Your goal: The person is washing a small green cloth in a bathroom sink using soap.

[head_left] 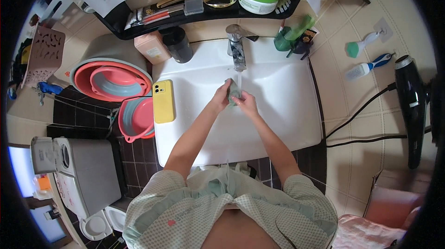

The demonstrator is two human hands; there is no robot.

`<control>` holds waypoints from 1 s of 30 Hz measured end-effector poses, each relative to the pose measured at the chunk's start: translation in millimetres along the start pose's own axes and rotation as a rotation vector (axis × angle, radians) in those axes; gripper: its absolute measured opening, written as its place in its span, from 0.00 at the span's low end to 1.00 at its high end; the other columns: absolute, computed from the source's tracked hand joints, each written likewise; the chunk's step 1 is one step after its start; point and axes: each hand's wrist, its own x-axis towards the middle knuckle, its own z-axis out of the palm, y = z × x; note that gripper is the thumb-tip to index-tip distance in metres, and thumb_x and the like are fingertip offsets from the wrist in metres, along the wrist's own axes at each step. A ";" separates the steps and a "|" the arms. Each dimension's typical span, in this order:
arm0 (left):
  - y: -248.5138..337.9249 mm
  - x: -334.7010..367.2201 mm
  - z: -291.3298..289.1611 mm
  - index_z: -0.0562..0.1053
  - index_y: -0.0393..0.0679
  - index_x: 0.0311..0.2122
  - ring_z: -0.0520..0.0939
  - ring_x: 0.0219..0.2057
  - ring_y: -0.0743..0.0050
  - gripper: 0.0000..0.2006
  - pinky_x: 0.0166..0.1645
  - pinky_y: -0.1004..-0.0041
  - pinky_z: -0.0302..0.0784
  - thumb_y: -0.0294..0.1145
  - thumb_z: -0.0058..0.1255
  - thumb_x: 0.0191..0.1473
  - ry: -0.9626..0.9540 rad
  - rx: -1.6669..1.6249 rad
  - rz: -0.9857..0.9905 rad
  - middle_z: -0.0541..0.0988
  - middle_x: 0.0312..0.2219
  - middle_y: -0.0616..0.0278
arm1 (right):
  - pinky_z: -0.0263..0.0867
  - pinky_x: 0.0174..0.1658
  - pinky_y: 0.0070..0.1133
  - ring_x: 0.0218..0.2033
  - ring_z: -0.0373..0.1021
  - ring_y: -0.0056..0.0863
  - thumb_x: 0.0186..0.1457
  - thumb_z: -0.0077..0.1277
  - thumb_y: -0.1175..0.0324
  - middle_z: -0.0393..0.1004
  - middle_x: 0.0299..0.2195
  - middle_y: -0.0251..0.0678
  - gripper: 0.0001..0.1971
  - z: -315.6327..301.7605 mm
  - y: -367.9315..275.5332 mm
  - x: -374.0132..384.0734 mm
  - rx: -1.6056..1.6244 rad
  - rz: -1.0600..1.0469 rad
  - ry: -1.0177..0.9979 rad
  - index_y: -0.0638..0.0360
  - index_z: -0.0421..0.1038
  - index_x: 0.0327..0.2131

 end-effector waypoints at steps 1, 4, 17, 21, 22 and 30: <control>-0.6 1.2 -3.6 0.67 0.42 0.34 0.73 0.27 0.78 0.15 0.27 0.78 0.70 0.40 0.51 0.44 0.003 -0.001 -0.002 0.71 0.25 0.65 | 0.61 0.31 0.16 0.26 0.64 0.15 0.47 0.48 0.63 0.69 0.20 0.31 0.14 -4.5 2.5 -0.5 -0.121 -0.037 0.009 0.66 0.67 0.32; -0.5 8.1 -13.3 0.65 0.44 0.36 0.73 0.26 0.78 0.14 0.28 0.77 0.71 0.39 0.48 0.46 -0.002 0.189 0.118 0.71 0.25 0.65 | 0.61 0.25 0.18 0.21 0.66 0.21 0.49 0.44 0.59 0.71 0.20 0.37 0.16 -15.7 29.2 9.4 -0.048 0.019 -0.054 0.65 0.68 0.26; 19.1 -11.1 -8.4 0.61 0.42 0.39 0.74 0.33 0.71 0.17 0.36 0.73 0.73 0.32 0.50 0.44 -0.039 0.225 0.112 0.70 0.33 0.60 | 0.62 0.27 0.16 0.22 0.65 0.18 0.48 0.46 0.60 0.70 0.21 0.33 0.14 -18.6 1.5 21.3 -0.194 -0.061 -0.135 0.65 0.69 0.26; 22.9 -15.1 -17.8 0.60 0.41 0.39 0.73 0.34 0.71 0.13 0.39 0.74 0.72 0.28 0.44 0.47 -0.170 0.067 0.070 0.69 0.34 0.60 | 0.59 0.23 0.18 0.19 0.63 0.17 0.46 0.47 0.60 0.68 0.17 0.34 0.14 -13.5 2.5 19.3 0.005 0.000 -0.059 0.64 0.69 0.25; 22.7 -15.5 -20.5 0.60 0.41 0.39 0.73 0.34 0.71 0.13 0.39 0.74 0.72 0.28 0.44 0.47 -0.165 0.063 0.073 0.69 0.34 0.60 | 0.59 0.23 0.18 0.18 0.62 0.17 0.46 0.47 0.59 0.67 0.16 0.35 0.14 -7.5 -4.6 16.5 0.245 0.050 -0.046 0.63 0.69 0.25; 18.9 -5.0 -21.5 0.61 0.48 0.38 0.74 0.28 0.77 0.10 0.28 0.75 0.72 0.26 0.38 0.48 0.053 0.435 0.185 0.71 0.28 0.64 | 0.63 0.32 0.21 0.27 0.65 0.20 0.51 0.39 0.57 0.69 0.30 0.33 0.18 -20.0 12.5 25.3 0.072 0.181 -0.075 0.65 0.66 0.35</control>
